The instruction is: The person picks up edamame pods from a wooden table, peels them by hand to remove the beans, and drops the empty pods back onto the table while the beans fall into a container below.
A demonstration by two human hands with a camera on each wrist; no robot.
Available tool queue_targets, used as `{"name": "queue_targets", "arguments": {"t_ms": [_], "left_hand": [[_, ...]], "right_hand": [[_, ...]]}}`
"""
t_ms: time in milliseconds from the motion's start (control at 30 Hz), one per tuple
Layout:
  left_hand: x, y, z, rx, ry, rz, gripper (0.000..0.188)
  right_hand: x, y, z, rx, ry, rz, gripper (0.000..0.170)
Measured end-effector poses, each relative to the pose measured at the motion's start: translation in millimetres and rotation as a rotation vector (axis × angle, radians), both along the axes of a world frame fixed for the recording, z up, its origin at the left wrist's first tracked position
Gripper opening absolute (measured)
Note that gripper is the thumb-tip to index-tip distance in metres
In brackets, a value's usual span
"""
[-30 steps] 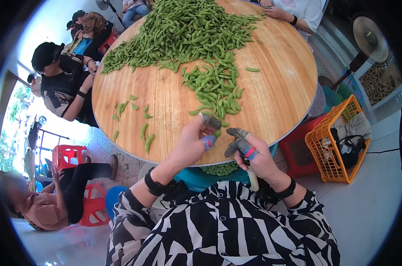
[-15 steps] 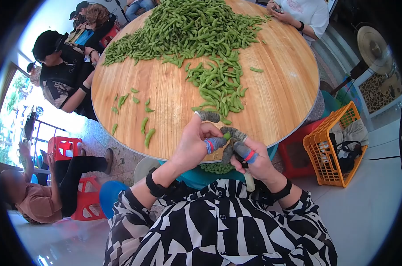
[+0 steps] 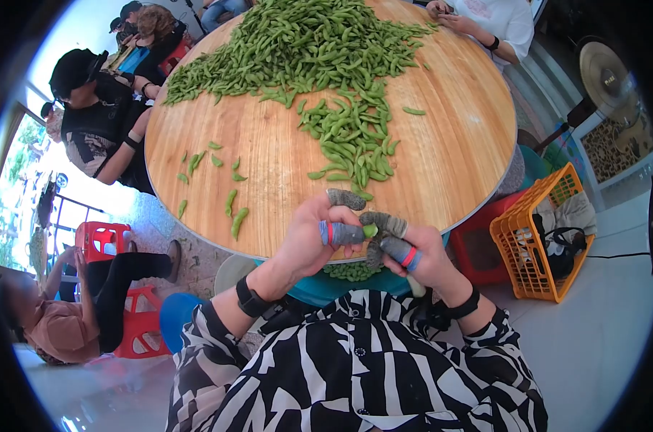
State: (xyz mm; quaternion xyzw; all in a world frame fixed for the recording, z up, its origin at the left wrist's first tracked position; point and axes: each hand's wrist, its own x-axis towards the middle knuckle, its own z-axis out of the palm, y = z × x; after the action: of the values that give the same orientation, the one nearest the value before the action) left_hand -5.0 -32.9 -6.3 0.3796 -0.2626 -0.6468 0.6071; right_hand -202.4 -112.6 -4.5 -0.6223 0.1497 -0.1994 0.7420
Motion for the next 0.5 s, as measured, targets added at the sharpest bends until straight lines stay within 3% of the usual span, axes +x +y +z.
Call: {"name": "queue_targets", "arguments": {"t_ms": [33, 167, 233, 267, 333, 467, 500], "left_hand": [[-0.5, 0.2, 1.1, 0.072, 0.146, -0.035, 0.036], [-8.0, 0.0, -10.0, 0.047, 0.156, -0.019, 0.03], [-10.5, -2.4, -13.4, -0.008, 0.028, 0.039, 0.032], [-15.9, -1.1, -14.0, -0.003, 0.031, 0.041, 0.032], [-27.3, 0.8, -9.5, -0.035, -0.375, 0.104, 0.033], [-31.2, 5.7, -14.2, -0.097, -0.587, 0.062, 0.037], [-27.8, 11.2, -8.0, -0.095, -0.793, 0.056, 0.035]], "right_hand": [[-0.8, 1.9, 4.4, -0.335, 0.019, -0.04, 0.036], [-8.8, 3.1, -9.9, -0.219, 0.076, -0.049, 0.038], [-7.4, 2.8, -17.9, -0.545, 0.06, -0.108, 0.042], [-8.4, 6.4, -17.6, -0.542, 0.063, -0.105, 0.042], [-5.2, 14.3, -12.3, -0.474, 0.053, -0.158, 0.043], [-3.2, 16.9, -14.5, -0.281, 0.033, -0.206, 0.039], [-6.2, 16.5, -10.3, -0.338, 0.129, -0.173, 0.037]]}}
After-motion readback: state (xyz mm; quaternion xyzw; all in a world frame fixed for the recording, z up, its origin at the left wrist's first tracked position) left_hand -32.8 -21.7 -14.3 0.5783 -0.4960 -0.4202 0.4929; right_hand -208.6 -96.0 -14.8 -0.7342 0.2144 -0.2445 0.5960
